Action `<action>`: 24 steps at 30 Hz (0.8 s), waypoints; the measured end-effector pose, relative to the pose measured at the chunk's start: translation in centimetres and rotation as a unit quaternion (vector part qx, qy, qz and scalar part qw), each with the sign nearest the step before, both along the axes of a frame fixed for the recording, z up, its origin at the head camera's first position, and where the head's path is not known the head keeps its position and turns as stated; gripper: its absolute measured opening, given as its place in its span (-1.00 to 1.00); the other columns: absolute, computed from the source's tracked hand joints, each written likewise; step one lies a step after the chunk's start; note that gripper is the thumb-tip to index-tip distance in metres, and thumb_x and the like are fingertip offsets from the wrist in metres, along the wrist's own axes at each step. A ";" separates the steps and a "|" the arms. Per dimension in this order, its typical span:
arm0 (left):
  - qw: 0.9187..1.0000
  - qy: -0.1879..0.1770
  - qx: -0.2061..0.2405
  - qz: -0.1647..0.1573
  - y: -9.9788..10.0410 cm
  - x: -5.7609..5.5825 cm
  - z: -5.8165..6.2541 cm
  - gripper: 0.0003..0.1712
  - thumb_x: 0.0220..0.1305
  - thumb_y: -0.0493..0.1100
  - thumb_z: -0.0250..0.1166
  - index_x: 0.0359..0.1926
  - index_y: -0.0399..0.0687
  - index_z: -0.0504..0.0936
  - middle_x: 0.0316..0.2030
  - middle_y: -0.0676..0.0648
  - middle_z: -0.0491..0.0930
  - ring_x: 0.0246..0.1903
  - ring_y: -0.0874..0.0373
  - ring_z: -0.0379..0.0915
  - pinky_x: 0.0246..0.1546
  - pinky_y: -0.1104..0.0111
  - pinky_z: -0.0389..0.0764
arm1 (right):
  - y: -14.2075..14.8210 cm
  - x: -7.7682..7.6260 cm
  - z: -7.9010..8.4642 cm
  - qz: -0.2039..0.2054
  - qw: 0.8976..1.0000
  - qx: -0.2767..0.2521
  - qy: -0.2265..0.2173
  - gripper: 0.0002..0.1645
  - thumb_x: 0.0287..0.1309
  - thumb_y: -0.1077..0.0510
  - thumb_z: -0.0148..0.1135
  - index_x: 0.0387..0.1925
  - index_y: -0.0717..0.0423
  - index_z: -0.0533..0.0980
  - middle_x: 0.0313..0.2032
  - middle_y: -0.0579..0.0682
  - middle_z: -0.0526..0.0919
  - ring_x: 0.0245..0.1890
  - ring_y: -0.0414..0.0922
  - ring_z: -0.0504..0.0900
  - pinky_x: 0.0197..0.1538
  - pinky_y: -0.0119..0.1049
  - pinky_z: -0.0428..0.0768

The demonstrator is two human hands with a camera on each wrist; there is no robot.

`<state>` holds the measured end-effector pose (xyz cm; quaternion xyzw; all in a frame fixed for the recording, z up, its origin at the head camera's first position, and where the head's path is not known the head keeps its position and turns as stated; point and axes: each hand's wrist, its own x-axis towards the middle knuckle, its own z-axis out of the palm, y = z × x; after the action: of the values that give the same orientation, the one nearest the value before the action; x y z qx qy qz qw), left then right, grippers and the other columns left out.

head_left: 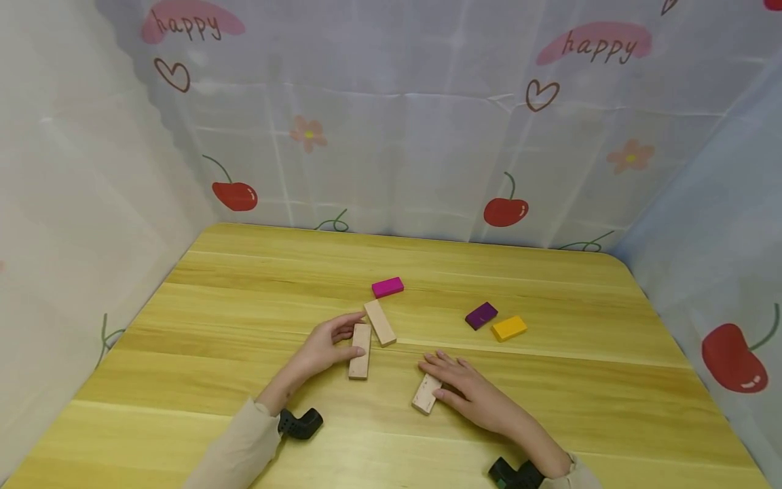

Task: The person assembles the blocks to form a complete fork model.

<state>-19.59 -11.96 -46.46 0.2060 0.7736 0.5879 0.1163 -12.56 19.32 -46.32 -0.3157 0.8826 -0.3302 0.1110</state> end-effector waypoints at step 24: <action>0.999 0.035 0.003 0.016 0.8 2.0 1.2 -0.35 0.11 -0.47 0.30 0.22 -0.53 0.29 0.17 -0.41 0.33 0.19 -0.23 0.22 0.15 0.13 0.28 | 0.2 0.1 -0.2 0.005 1.000 -0.011 0.006 -0.43 0.40 -0.06 -0.10 0.38 -0.05 0.21 0.38 -0.02 0.11 0.38 -0.05 -0.05 0.31 0.13 -0.13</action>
<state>-17.58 -11.18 -45.30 0.2144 0.7785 0.5847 0.0785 -12.42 19.53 -46.57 -0.3229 0.8780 -0.3378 0.1041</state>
